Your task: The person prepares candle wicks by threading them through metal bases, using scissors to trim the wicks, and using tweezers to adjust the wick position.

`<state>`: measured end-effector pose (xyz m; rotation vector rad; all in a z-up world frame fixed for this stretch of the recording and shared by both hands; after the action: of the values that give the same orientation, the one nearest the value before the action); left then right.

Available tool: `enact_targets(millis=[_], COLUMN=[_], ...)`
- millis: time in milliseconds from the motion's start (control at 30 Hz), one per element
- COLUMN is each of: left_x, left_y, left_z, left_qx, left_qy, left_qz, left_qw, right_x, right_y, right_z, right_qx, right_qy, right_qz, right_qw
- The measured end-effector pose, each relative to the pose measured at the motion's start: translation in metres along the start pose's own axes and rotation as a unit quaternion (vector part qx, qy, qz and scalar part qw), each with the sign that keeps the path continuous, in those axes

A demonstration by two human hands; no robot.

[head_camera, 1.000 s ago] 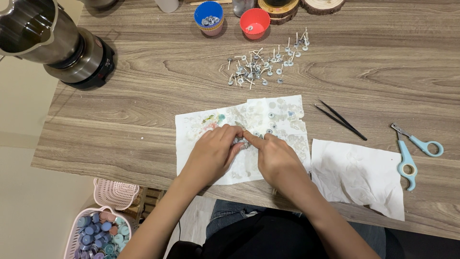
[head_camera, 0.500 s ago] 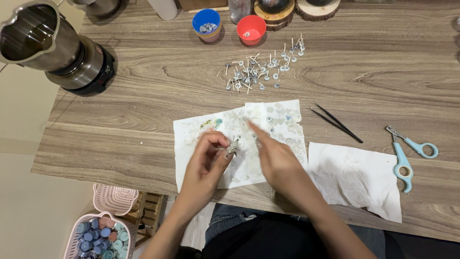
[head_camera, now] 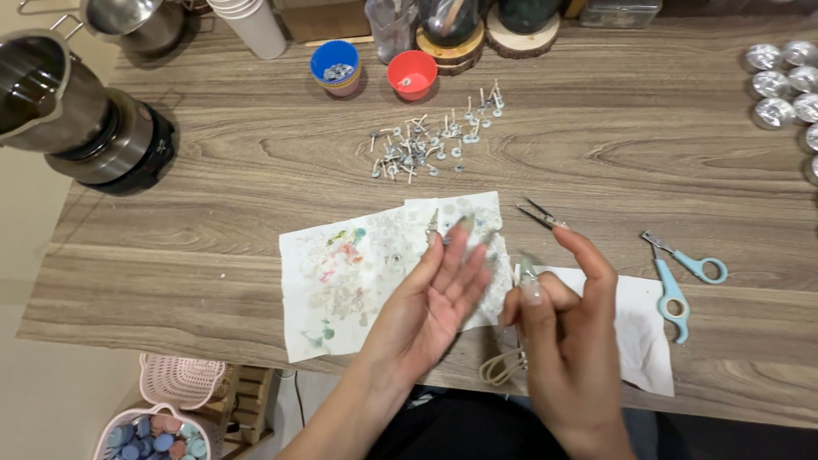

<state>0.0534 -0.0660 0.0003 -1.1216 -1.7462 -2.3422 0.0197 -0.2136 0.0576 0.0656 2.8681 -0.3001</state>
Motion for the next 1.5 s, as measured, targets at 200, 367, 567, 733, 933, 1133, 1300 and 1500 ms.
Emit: enact_targets(millis=[200, 367, 567, 733, 933, 1133, 1300, 1500], left_x=[0.012, 0.021, 0.021, 0.016, 0.009, 0.005, 0.003, 0.003], left_y=[0.02, 0.028, 0.032, 0.027, 0.02, 0.02, 0.026, 0.03], left_z=[-0.022, -0.033, -0.036, -0.037, -0.035, -0.032, -0.031, -0.037], left_qx=[-0.092, -0.161, -0.164, -0.163, -0.236, -0.256, -0.243, -0.236], left_qy=[-0.058, -0.103, -0.105, -0.069, 0.01, 0.024, 0.002, 0.029], left_qz=[0.053, 0.079, 0.085, 0.049, 0.03, 0.033, 0.046, 0.042], left_qw=[0.993, 0.978, 0.977, 0.983, 0.971, 0.966, 0.969, 0.97], right_x=[-0.007, -0.008, -0.006, -0.009, -0.01, -0.009, -0.01, -0.009], right_y=[0.008, 0.005, 0.001, 0.001, -0.001, -0.002, -0.003, -0.001], right_z=[0.004, 0.006, 0.008, 0.006, 0.002, 0.007, 0.014, 0.018], right_qx=[0.03, 0.02, -0.007, -0.012, 0.05, 0.192, 0.182, 0.185], right_qy=[-0.003, 0.009, 0.022, 0.032, 0.006, -0.076, -0.147, -0.177], right_qz=[-0.01, -0.012, -0.009, -0.013, 0.001, 0.032, 0.02, 0.052], right_qw=[0.999, 1.0, 1.0, 0.999, 0.999, 0.978, 0.972, 0.965])
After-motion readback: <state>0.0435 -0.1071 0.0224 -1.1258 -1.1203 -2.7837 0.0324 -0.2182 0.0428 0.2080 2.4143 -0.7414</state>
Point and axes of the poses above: each hand's wrist, its own x-axis away from the middle knuckle, its own y-axis out of the palm, z = x × y, the point moved 3 cm from there along -x, towards the middle knuckle, and after that the axes turned 9 degrees about -y, right-handed, at the moved point
